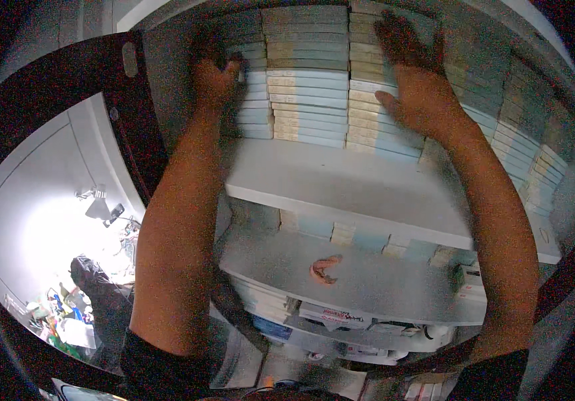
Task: The person searches through a cabinet shelf containing many boxes, opens several boxes one at a time to reveal the prosthetic teeth inside, and places them back onto the stacks.
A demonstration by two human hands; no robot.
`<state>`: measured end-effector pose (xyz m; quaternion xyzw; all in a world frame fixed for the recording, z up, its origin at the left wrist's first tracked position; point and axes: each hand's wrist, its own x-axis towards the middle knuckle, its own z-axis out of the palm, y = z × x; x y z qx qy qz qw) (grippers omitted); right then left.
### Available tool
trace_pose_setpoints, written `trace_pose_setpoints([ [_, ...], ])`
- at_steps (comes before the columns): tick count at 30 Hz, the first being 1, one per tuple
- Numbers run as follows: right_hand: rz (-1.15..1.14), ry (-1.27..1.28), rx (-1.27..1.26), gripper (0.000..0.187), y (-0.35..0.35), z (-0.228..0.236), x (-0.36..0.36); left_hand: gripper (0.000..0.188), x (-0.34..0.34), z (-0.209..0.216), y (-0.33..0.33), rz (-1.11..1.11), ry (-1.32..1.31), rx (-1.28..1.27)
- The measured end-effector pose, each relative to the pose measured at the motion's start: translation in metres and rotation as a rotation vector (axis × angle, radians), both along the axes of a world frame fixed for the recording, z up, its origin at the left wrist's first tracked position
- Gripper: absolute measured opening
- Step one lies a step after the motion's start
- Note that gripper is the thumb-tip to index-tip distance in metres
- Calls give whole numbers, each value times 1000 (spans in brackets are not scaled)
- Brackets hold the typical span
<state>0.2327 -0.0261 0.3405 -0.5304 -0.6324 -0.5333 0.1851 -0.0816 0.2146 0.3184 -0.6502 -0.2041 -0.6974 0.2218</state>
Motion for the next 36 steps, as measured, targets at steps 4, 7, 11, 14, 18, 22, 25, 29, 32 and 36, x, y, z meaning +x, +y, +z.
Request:
trace_pose_setpoints([
  [4,21,-1,9,107,-2,-1,-1,77,5,1,-3,20,-45,-47],
  [7,15,18,-19,108,-6,0,-6,78,3,0,-7,49,-28,6],
  [11,36,29,-24,108,-10,1,-11,84,8,1,-10,-63,-89,-98],
  [14,-5,65,-53,109,-11,-1,-13,85,8,-2,-19,-104,-33,-78],
  [18,-39,72,-82,110,-17,2,-19,83,5,-3,-10,-33,-45,-22],
  [22,-20,50,-75,110,-13,1,-13,82,10,-4,-13,-44,-64,-44],
  [25,-43,110,-125,109,-18,2,-18,83,8,-2,-14,-37,-45,-77],
  [29,-40,96,-112,108,-16,1,-16,83,7,-2,-15,2,-30,-59],
  [32,-47,65,-95,104,-14,-1,-12,84,11,-5,-10,4,-36,-56],
  [36,3,67,-64,103,-13,1,-14,85,10,-6,3,-125,-52,-66],
])
